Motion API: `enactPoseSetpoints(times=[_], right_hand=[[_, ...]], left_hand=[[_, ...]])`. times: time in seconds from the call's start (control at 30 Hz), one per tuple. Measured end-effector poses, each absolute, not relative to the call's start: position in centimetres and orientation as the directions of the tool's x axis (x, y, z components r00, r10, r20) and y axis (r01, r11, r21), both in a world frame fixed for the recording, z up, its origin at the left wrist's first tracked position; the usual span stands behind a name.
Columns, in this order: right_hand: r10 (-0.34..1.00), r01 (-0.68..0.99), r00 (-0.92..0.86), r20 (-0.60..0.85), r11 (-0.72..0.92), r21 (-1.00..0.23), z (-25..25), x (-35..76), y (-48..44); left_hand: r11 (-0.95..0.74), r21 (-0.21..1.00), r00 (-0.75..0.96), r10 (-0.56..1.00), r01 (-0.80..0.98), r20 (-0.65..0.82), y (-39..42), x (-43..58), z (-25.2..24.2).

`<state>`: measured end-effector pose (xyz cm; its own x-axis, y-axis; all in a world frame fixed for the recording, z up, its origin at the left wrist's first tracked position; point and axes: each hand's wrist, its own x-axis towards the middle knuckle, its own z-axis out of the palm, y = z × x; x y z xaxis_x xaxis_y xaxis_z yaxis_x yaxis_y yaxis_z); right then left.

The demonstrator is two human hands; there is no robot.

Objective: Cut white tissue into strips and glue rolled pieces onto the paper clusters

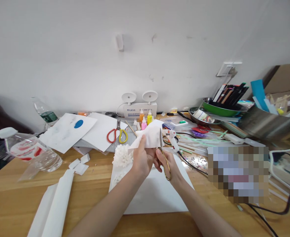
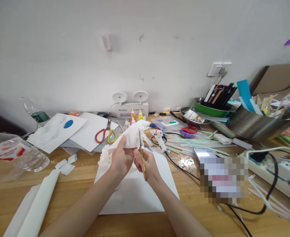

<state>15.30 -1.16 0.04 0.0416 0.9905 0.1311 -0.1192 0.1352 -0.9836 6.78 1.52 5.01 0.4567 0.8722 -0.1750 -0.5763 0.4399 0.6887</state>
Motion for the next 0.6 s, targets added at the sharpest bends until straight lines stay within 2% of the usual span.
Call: enactPoseSetpoints(times=[0.6], right_hand=[[0.991,-0.181,0.111,0.070,0.089,-0.979,0.03,14.89,-1.20]], left_hand=[[0.444,0.708,0.464,0.867,-0.549,-0.184,1.52,6.97,4.81]])
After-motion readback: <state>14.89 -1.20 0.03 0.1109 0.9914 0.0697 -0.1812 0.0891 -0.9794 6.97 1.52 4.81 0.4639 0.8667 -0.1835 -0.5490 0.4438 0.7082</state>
